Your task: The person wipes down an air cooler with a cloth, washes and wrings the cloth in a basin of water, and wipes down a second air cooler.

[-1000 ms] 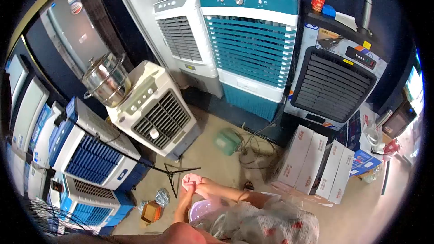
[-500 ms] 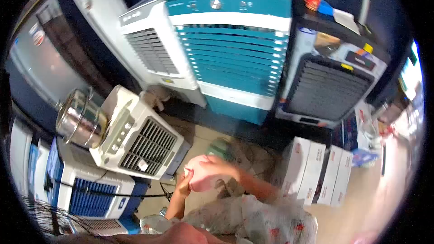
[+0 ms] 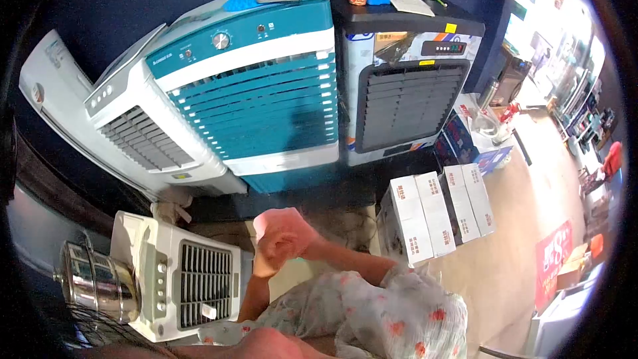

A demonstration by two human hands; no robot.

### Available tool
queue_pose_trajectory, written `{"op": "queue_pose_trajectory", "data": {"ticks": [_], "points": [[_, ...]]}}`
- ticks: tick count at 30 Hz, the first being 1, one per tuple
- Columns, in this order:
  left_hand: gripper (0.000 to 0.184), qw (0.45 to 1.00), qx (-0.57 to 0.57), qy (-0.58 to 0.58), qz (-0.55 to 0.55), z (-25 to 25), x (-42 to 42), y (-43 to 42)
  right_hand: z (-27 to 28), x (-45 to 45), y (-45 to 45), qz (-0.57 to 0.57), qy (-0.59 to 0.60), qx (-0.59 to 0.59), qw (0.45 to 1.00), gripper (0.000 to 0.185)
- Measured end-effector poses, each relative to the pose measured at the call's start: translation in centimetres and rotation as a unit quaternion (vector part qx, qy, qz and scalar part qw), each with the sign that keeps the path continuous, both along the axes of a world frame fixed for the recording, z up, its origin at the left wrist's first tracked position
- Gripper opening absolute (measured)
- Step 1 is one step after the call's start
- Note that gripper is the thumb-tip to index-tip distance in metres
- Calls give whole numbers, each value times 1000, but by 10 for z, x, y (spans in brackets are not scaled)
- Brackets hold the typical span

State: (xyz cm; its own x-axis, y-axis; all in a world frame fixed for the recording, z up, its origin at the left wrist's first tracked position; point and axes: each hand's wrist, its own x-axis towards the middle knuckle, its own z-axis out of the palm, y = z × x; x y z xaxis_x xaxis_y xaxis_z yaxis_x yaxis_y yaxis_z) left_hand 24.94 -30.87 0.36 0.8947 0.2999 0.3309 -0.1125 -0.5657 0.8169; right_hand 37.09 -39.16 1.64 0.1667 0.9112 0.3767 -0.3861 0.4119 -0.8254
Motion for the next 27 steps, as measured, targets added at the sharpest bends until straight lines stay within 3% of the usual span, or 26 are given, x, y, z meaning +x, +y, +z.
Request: {"op": "queue_pose_trajectory", "data": {"ticks": [1, 3, 4, 6, 7, 10, 11, 12, 13, 14, 15, 17, 19, 21, 22, 23, 24, 26, 27], "points": [[38, 983, -181, -34, 7, -6, 5, 3, 4, 7, 3, -50, -86, 12, 995, 36], [40, 848, -521, -93, 23, -18, 16, 4, 6, 19, 6, -70, -21, -39, 997, 40], [38, 796, -597, -98, 5, -31, 23, 6, 5, 22, 6, -37, 130, -100, 986, 43], [36, 674, -729, -115, -29, -55, 40, 13, -20, 34, 8, 4, 261, -185, 947, 49], [34, 697, -705, -134, -4, -45, 54, 10, -58, 45, 12, 8, 247, -214, 945, 52], [29, 862, -479, -81, 141, -57, 85, 21, -91, 81, 23, 19, 242, -208, 947, 51], [44, 870, -439, -87, 207, -56, 93, 24, -97, 96, 29, -5, 301, -185, 935, 47], [54, 934, -262, -82, 229, -47, 102, 23, -76, 110, 32, -2, 312, -166, 935, 41], [65, 963, -76, -69, 247, -33, 113, 24, -54, 125, 35, 2, 324, -147, 935, 36], [77, 958, 113, -46, 259, -25, 124, 25, -31, 138, 43, 23, 244, -179, 953, 40], [96, 949, 176, -44, 258, -46, 140, 32, -11, 147, 52, 45, 164, -207, 963, 44], [84, 940, 49, -180, 285, -62, 166, 40, 19, 159, 73, 83, 2, -249, 965, 51], [71, 904, -209, -256, 272, -44, 180, 59, 47, 171, 98, 119, -140, -244, 952, 54], [58, 796, -457, -323, 229, -23, 188, 75, 92, 184, 115, 150, -310, -171, 923, 50], [51, 717, -569, -352, 195, -15, 193, 85, 77, 200, 126, 103, -427, -92, 894, 45], [47, 707, -604, -351, 109, -17, 189, 106, 61, 217, 137, 36, -532, -15, 846, 40], [49, 712, -600, -348, 110, -12, 184, 123, 55, 230, 149, -58, -577, -6, 815, 33], [53, 728, -588, -335, 106, 1, 172, 156, 112, 258, 147, -181, -492, -8, 852, 32], [53, 733, -577, -322, 162, 18, 168, 167, 136, 276, 151, -287, -602, -27, 745, 27]]}}
